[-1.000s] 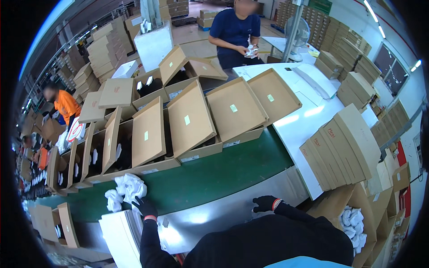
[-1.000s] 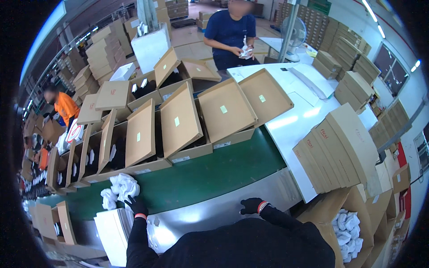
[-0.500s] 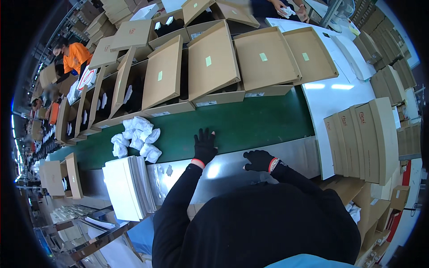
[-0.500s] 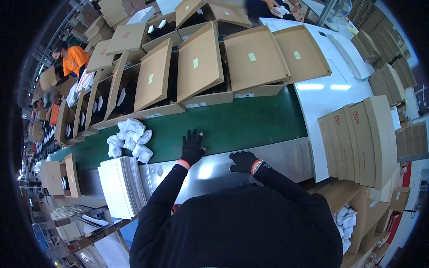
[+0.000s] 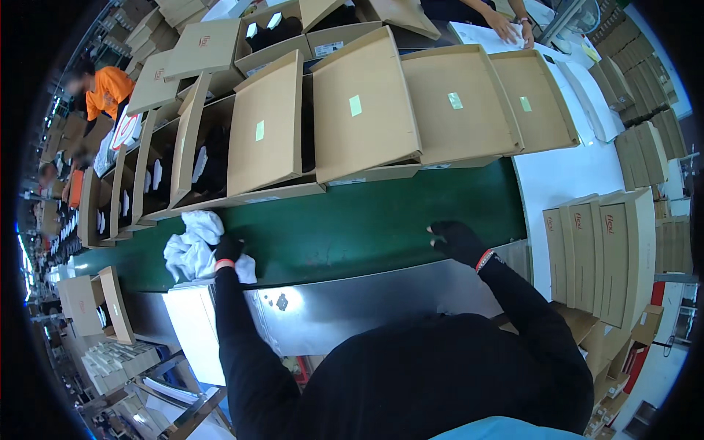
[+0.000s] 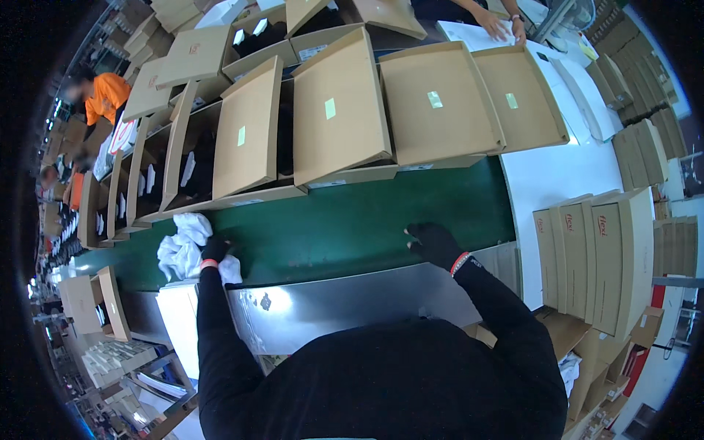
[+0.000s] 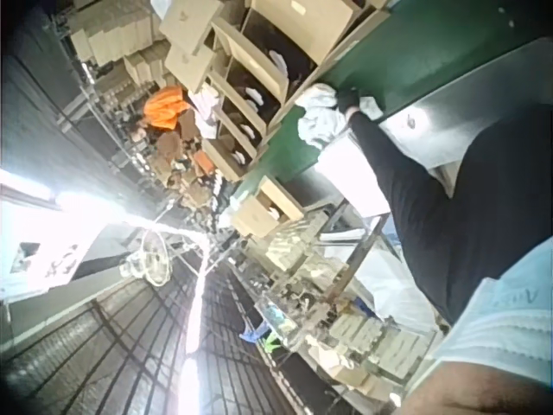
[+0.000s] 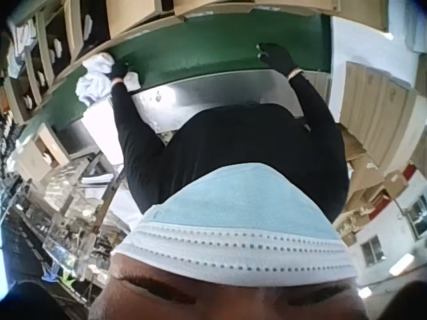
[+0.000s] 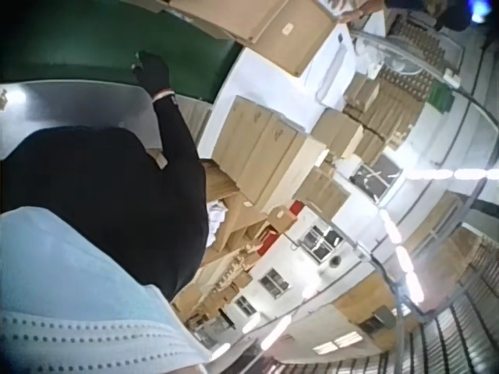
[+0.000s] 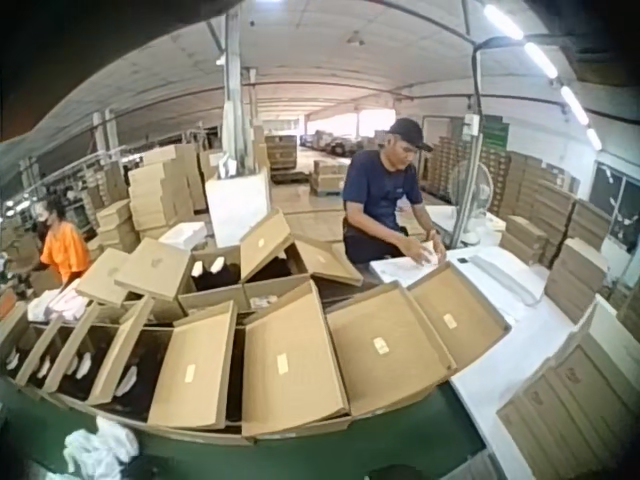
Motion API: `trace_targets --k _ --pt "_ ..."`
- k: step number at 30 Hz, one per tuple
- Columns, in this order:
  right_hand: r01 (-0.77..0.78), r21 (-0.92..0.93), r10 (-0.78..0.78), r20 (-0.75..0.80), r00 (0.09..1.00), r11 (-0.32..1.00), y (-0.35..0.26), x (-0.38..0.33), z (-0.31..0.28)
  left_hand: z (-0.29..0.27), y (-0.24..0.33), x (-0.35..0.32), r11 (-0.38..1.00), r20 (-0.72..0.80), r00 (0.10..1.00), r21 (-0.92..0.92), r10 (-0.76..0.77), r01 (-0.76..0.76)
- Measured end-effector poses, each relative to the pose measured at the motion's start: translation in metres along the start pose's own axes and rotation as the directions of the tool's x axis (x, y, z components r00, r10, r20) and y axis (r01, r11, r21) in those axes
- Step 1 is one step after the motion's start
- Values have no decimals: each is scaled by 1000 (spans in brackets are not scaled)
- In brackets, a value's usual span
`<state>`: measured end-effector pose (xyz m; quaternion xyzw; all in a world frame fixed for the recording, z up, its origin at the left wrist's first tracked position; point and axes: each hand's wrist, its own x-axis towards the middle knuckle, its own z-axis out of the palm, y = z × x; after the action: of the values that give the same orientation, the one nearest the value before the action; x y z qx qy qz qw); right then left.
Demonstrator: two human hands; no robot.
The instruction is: The person packs black shoes into cardboard boxes on a conveyor belt. They place tissue paper and crumpled white packing material inside each box, insert the shoes, and close the boxes before moving them along the line.
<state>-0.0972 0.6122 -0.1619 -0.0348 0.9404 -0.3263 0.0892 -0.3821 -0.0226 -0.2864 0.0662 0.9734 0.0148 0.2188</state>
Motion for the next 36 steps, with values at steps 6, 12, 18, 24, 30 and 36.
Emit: trace_targets --k 6,12,18,24,30,36 --pt "-339 54 342 -216 915 939 18 48 -39 -59 129 -39 833 -496 850 -384 179 -399" --pt "-449 -592 186 -452 873 670 102 68 -53 -44 317 -121 621 -556 625 -231 548 -749" --pt "-446 -405 287 -395 873 798 204 100 -66 -72 449 -89 547 -623 473 -85 623 -833" --pt "-205 -461 67 -298 952 863 146 73 -117 -63 468 -85 593 -564 498 -17 659 -805" --pt "77 -540 -27 100 995 838 65 -50 -113 -41 458 -133 562 -544 558 -181 627 -807" --pt "127 -419 -72 145 987 899 -1 -125 -7 14 470 -243 440 -368 749 -635 550 -635"
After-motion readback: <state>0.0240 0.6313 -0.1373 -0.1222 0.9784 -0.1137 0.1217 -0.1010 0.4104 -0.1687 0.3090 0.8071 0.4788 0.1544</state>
